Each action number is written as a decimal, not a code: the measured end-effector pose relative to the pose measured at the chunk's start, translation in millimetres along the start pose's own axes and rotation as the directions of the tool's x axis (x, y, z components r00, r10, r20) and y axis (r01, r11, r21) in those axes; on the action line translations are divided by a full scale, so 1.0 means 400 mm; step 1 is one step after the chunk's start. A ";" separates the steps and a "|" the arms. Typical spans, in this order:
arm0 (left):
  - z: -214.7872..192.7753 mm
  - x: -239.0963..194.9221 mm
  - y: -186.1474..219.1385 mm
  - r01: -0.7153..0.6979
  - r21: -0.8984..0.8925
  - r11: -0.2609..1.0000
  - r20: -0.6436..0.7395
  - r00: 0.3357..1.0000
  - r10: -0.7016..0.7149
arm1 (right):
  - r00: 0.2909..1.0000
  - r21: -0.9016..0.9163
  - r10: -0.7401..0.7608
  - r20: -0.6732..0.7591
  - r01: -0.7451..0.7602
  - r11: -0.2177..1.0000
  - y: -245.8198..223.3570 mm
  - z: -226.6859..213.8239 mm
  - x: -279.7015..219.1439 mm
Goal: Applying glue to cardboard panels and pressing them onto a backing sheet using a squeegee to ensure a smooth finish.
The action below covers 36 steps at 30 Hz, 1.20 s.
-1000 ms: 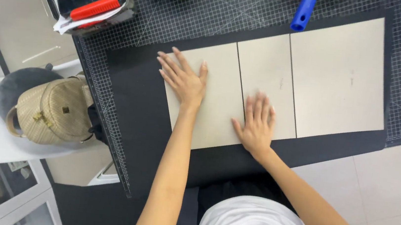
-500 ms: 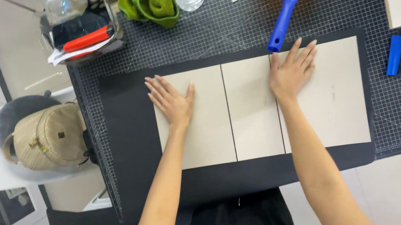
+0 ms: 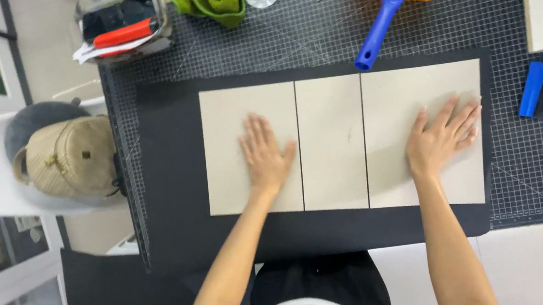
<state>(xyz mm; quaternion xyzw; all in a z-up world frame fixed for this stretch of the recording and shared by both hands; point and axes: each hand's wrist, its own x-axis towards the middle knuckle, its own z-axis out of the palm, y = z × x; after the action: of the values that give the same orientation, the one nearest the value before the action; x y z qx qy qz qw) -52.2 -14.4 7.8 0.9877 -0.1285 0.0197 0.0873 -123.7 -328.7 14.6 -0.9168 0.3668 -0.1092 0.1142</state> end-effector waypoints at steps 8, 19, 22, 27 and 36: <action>-0.022 -0.153 0.069 -0.017 0.091 0.996 -0.061 0.998 0.022 | 0.985 0.031 0.138 -0.100 -0.135 0.990 0.099 -0.009 0.011; 0.013 -0.041 -0.120 0.411 0.084 0.908 -0.136 0.907 -0.398 | 0.790 0.175 0.322 0.522 -0.469 0.866 0.316 -0.239 -0.018; -0.025 -0.146 -0.232 0.369 0.164 0.915 -0.212 0.919 -0.333 | 0.754 0.258 0.304 0.582 -0.526 0.810 0.311 -0.262 -0.020; -0.084 -0.253 -0.288 0.330 0.128 0.935 -0.153 0.938 -0.310 | 0.682 0.383 0.188 0.706 -0.592 0.709 0.263 -0.339 -0.011; -0.260 -0.384 0.629 0.063 -0.456 0.888 0.382 0.915 0.131 | 0.714 0.655 0.014 0.700 -0.649 0.387 0.361 -0.494 -0.271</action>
<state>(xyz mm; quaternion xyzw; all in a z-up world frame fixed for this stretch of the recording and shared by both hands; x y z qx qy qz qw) -267.0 -196.9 142.8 0.9189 -0.1625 -0.2133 0.2892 -350.0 -380.4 147.7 -0.6053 0.3887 0.0382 0.6936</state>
